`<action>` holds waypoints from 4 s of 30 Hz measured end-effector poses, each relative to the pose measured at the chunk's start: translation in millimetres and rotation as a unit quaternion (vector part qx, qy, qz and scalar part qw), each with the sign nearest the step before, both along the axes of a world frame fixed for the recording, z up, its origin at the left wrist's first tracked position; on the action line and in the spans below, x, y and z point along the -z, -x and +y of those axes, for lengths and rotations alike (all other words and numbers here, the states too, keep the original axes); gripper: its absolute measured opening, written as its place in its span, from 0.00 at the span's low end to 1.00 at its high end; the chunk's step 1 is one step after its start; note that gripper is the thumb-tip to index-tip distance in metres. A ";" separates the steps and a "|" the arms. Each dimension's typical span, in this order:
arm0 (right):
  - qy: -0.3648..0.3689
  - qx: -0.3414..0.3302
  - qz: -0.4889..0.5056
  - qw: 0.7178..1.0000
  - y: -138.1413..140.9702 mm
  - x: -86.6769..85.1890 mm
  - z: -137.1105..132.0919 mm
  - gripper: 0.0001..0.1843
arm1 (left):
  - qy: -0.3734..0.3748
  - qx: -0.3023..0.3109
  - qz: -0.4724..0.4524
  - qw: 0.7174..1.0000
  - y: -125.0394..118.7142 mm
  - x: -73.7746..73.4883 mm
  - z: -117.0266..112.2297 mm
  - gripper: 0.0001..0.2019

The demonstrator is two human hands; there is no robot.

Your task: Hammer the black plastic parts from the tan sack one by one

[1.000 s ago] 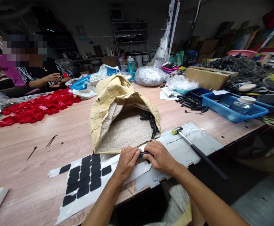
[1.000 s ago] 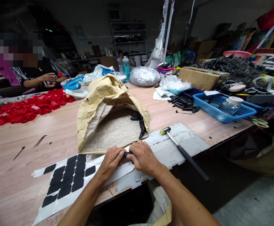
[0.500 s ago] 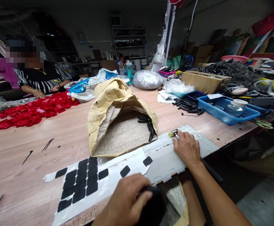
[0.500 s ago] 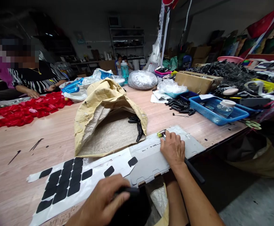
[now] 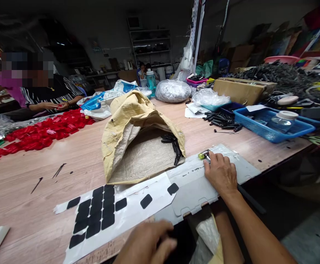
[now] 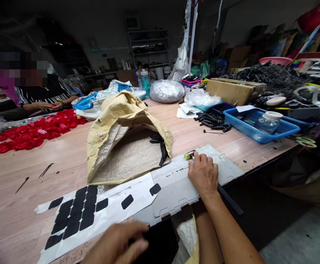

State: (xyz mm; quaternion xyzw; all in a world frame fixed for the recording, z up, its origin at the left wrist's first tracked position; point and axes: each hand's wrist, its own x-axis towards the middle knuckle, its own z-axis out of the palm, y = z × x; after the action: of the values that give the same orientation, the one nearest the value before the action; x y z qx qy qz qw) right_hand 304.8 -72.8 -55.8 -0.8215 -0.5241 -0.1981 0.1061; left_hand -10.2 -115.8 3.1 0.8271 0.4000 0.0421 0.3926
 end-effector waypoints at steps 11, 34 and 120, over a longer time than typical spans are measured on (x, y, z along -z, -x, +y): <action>-0.011 -0.017 -0.001 1.000 -3.0 -0.2 0.6 0.22 | -0.285 -0.140 -0.008 0.948 -126.4 9.6 257.3 0.14; -0.024 0.024 0.018 0.999 -2.3 0.2 -0.8 0.19 | -0.117 -0.134 -0.257 0.950 -30.6 21.3 115.3 0.07; 0.118 -0.401 0.215 0.883 125.3 -21.5 7.8 0.09 | -0.369 -0.143 -0.062 0.916 -7.2 54.2 70.5 0.08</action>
State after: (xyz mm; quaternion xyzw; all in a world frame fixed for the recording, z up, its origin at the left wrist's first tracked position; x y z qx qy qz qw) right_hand 179.6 -65.0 -34.3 -0.5699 -0.7926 0.1060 0.1891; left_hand -3.0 -45.3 -51.1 0.8430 0.4447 0.2937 0.0729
